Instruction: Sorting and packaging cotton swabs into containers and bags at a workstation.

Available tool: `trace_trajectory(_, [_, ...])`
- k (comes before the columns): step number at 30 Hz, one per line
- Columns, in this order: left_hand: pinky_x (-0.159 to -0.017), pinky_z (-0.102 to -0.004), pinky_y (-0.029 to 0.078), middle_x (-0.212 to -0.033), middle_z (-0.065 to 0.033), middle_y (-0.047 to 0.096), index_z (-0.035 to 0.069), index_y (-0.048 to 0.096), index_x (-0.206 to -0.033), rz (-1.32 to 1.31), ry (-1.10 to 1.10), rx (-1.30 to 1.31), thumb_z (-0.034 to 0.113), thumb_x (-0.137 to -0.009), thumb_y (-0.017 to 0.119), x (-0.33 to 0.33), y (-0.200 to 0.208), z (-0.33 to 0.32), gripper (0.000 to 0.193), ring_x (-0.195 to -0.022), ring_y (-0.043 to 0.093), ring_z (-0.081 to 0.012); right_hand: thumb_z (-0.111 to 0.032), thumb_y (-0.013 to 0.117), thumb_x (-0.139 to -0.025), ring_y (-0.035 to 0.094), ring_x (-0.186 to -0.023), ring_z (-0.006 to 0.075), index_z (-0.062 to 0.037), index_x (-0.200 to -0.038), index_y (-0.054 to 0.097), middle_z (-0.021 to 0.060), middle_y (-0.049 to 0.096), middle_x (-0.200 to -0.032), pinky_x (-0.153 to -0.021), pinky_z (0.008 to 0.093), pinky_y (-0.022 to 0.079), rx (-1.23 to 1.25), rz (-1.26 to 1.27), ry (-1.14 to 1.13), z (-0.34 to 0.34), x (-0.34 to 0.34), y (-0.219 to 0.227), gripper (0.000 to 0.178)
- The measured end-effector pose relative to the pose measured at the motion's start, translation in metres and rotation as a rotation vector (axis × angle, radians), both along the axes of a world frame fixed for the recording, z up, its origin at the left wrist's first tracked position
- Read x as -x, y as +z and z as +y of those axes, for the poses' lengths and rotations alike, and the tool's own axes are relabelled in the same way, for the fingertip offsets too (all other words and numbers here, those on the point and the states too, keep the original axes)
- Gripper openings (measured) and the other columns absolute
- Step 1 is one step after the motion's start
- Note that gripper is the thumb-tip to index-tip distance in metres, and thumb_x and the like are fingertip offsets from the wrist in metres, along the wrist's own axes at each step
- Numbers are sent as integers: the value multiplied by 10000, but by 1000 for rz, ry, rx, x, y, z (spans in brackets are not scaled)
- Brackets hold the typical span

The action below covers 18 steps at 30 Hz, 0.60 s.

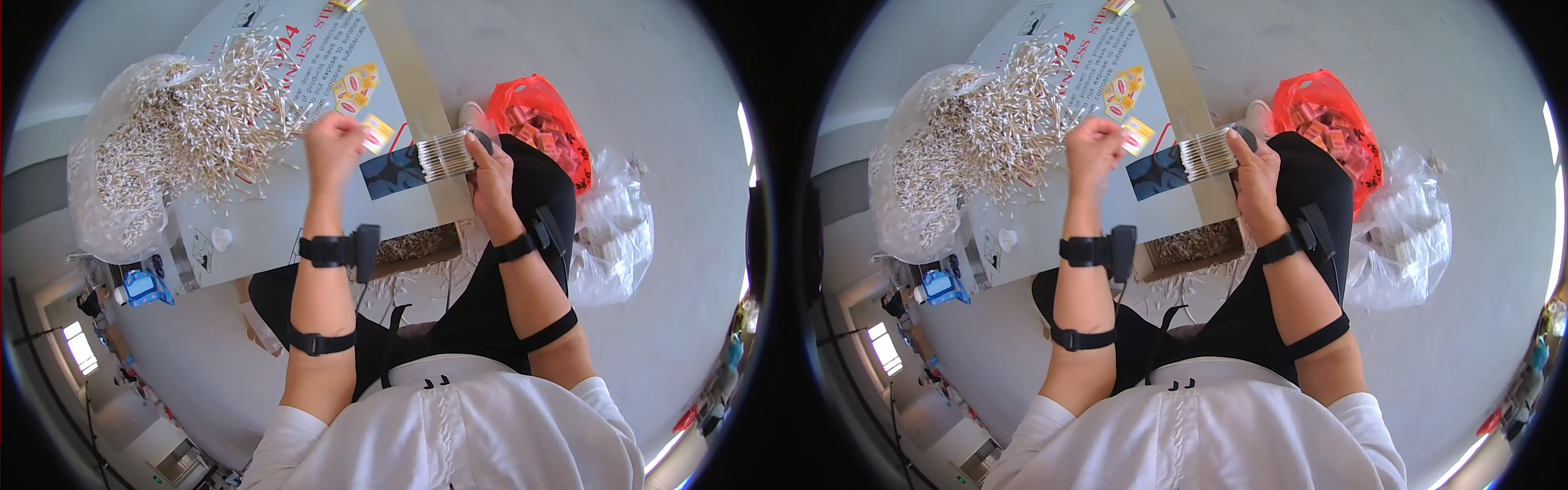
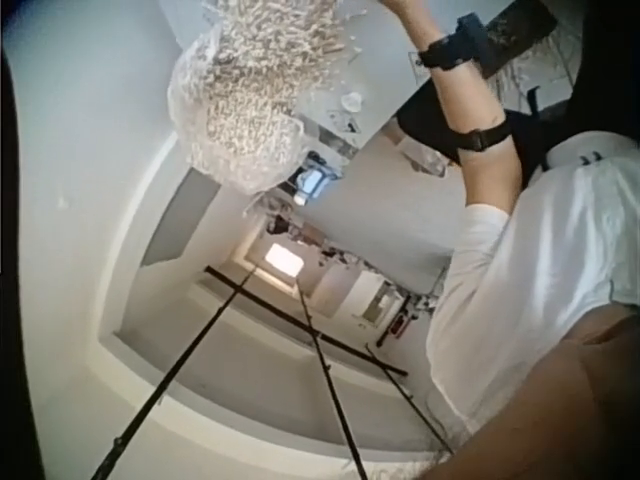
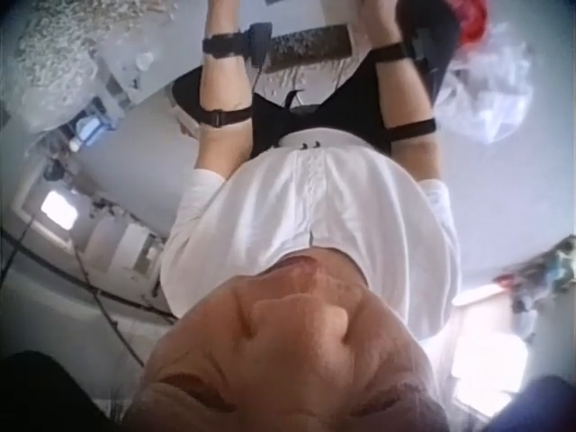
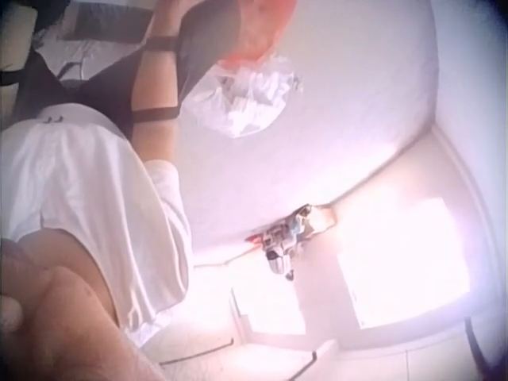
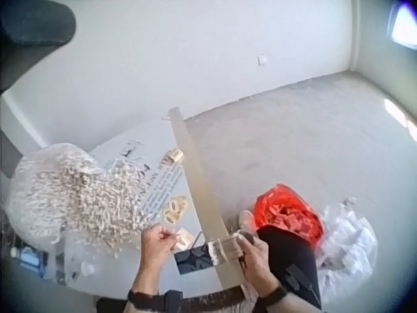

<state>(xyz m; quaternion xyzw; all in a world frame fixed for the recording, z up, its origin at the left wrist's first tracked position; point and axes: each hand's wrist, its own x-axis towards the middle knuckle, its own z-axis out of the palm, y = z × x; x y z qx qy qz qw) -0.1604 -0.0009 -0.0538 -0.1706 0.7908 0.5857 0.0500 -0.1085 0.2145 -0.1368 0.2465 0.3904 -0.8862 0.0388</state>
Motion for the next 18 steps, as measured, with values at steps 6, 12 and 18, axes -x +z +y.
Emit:
trace_trajectory(6, [-460, -234, 438, -616, -61, 626, -13, 600, -747, -55, -111, 22, -10, -741, 717, -31, -10, 39, 117, -490, 558, -88, -169, 691, -901, 655, -687, 104, -17, -955, 670, 29, 694, -842, -623, 242, 537, -8, 8, 1, -7, 0, 4, 164])
trace_trajectory(12, [-511, -252, 469, -640, -86, 650, -25, 600, -750, -1, -167, 107, -30, -724, 704, -28, -10, 47, 107, -530, 589, -103, -159, 701, -892, 631, -685, 91, -17, -931, 678, 12, 685, -832, -624, 239, 514, -15, 8, 5, -5, 0, 3, 149])
trace_trajectory(18, [-565, -269, 488, -656, -89, 657, -16, 604, -783, 20, -230, 150, -37, -718, 690, -27, -12, 48, 109, -574, 612, -122, -139, 701, -889, 610, -691, 83, -10, -917, 686, 6, 678, -833, -639, 240, 496, 3, 15, -1, -6, 0, 7, 133])
